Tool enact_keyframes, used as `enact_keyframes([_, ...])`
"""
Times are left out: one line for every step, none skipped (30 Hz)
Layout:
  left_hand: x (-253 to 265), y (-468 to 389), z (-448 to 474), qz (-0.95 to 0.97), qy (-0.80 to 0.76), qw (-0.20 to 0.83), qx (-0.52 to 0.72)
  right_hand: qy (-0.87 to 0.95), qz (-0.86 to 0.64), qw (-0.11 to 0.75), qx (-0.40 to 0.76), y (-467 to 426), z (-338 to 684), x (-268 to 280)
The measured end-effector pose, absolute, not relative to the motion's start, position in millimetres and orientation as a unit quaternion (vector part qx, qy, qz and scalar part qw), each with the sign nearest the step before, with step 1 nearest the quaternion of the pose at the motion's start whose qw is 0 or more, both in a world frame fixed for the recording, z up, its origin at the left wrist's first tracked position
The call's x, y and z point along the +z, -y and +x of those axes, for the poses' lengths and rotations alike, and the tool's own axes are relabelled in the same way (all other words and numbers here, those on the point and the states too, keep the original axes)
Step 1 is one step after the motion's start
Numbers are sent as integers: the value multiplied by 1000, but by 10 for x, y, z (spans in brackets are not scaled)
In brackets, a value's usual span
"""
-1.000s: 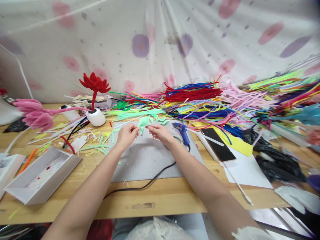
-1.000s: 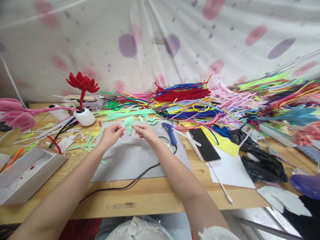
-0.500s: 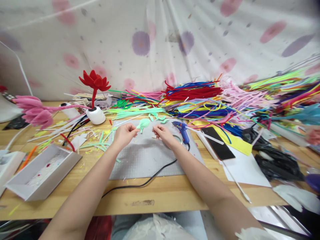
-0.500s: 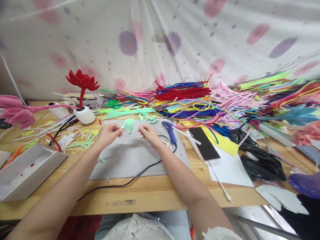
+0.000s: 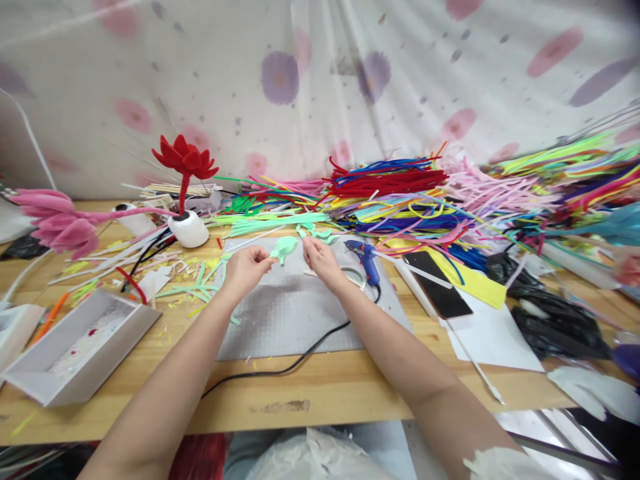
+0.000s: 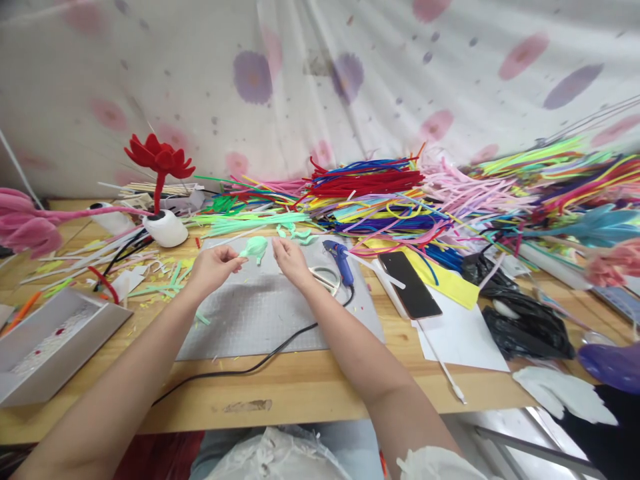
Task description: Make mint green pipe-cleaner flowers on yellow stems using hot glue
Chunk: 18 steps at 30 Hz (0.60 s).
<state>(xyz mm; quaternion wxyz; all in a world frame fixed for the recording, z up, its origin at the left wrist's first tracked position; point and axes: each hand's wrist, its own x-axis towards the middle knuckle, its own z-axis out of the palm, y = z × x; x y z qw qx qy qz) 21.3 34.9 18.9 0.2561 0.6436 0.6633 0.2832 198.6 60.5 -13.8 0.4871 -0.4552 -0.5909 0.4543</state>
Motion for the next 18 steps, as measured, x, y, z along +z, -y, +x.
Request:
enact_keyframes([205, -340, 224, 645, -668, 245, 279, 616, -469, 474, 419, -605, 1962, -129])
enact_keyframes([219, -331, 235, 646, -674, 232, 274, 636, -484, 465, 382, -601, 1938, -121])
enact_keyframes([230, -323, 247, 647, -679, 218, 268, 651, -498, 457, 346, -593, 1913, -113])
enact_keyframes([239, -315, 258, 649, -685, 203, 263, 662, -511, 451, 313, -583, 1889, -106])
enact_keyframes([245, -310, 268, 650, -690, 187, 257, 669, -522, 447, 284, -573, 1867, -101])
enact_keyframes([247, -305, 275, 651, -695, 172, 253, 673, -530, 445, 260, -565, 1849, -99])
enact_keyframes([247, -303, 280, 651, -699, 158, 249, 676, -536, 446, 240, -560, 1837, -100])
enact_keyframes([245, -301, 281, 651, -704, 147, 245, 675, -542, 449, 224, -560, 1831, -105])
enact_keyframes([242, -300, 278, 650, -707, 140, 241, 669, -547, 455, 213, -565, 1834, -113])
enact_keyframes([239, -299, 272, 648, -710, 137, 238, 659, -555, 464, 208, -574, 1845, -123])
enact_keyframes([236, -298, 263, 647, -713, 137, 234, 645, -562, 474, 208, -587, 1863, -136])
enact_keyframes([233, -297, 254, 647, -714, 138, 229, 631, -565, 486, 214, -600, 1886, -150])
enact_keyframes([231, -296, 245, 649, -714, 139, 224, 620, -562, 499, 224, -613, 1910, -162])
enact_keyframes([230, -295, 238, 651, -714, 139, 218, 612, -555, 510, 238, -622, 1933, -173])
enact_keyframes([229, -294, 233, 654, -713, 140, 211, 611, -544, 518, 251, -626, 1951, -180])
enact_keyframes([229, -295, 232, 657, -713, 139, 204, 614, -531, 521, 264, -625, 1964, -182])
enact_keyframes([229, -297, 235, 660, -712, 138, 197, 622, -519, 519, 273, -618, 1968, -179])
enact_keyframes([228, -300, 240, 663, -711, 136, 192, 633, -510, 513, 276, -606, 1965, -171])
